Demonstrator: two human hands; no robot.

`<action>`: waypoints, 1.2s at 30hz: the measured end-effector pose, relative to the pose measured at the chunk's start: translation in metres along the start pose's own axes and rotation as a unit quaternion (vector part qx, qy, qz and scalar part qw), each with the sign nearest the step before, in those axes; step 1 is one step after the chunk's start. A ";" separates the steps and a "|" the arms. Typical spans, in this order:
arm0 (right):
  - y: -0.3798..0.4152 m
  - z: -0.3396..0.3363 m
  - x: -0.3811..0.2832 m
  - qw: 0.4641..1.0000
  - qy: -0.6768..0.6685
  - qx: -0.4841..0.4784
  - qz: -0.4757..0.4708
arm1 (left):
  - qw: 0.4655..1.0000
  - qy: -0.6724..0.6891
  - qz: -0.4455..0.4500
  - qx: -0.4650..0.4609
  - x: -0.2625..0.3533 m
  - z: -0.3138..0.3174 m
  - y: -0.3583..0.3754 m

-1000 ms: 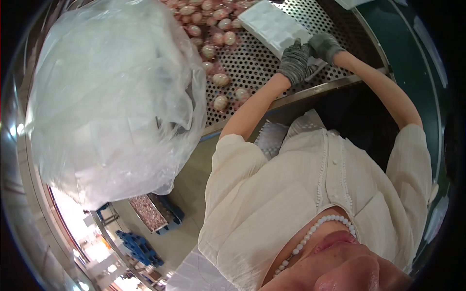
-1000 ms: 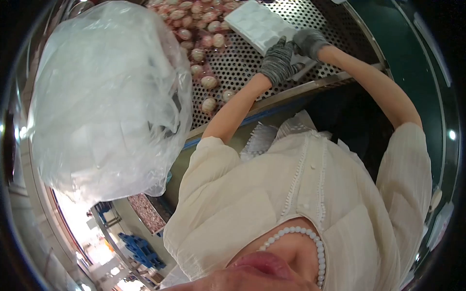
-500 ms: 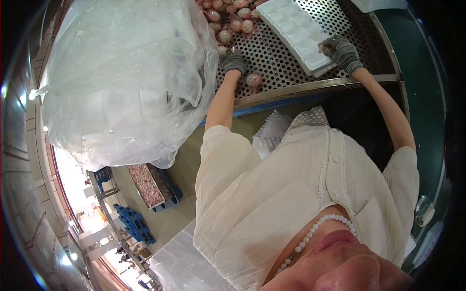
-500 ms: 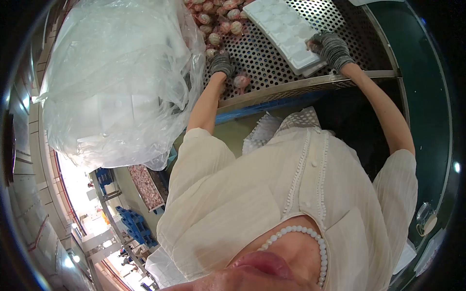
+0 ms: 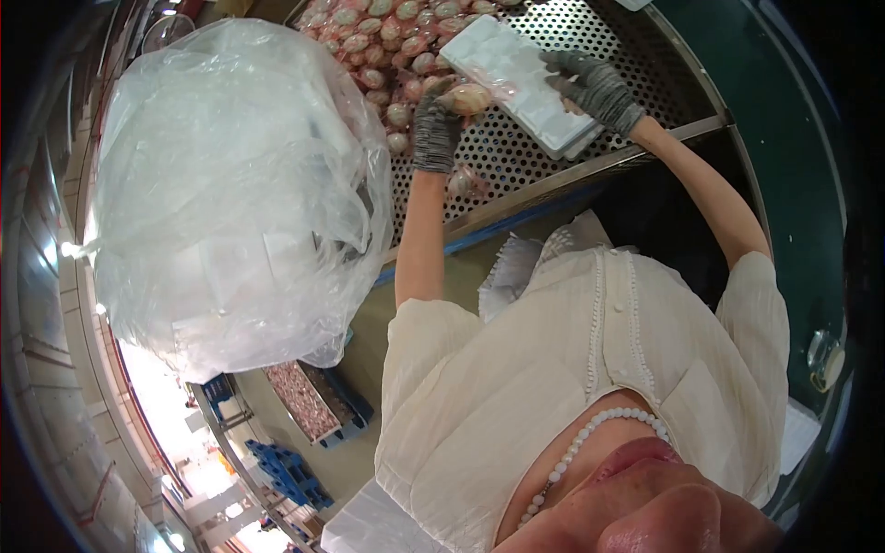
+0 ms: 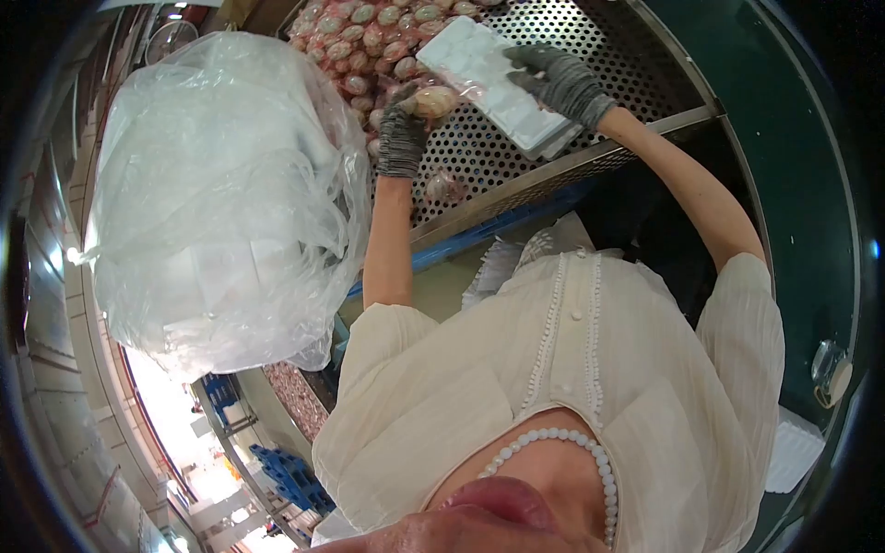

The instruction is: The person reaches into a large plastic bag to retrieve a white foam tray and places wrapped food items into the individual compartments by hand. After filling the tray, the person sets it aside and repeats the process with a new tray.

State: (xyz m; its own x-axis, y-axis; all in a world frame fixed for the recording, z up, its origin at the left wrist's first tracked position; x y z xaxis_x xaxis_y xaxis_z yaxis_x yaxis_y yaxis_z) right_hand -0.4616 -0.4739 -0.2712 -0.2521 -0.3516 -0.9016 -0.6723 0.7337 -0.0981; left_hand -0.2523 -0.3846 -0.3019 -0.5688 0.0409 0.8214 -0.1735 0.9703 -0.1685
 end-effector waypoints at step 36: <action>-0.059 0.030 0.029 0.845 0.514 -0.123 -0.082 | 0.981 -0.150 0.089 0.090 0.041 0.107 -0.037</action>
State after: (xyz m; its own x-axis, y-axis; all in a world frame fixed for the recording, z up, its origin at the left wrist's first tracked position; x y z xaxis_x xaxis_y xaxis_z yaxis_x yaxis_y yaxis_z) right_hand -0.4086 -0.5099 -0.3043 -0.5278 -0.8489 -0.0288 -0.8494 0.5275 0.0179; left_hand -0.3550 -0.4442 -0.3204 -0.8094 0.1067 0.5775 -0.1743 0.8954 -0.4098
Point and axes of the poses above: each hand's wrist, its own y-axis away from the middle knuckle, its own z-axis out of the palm, x = y × z, the point moved 8 cm from there along -y, towards the middle knuckle, and after that the axes turned 6 degrees about y, right-handed, at the moved point
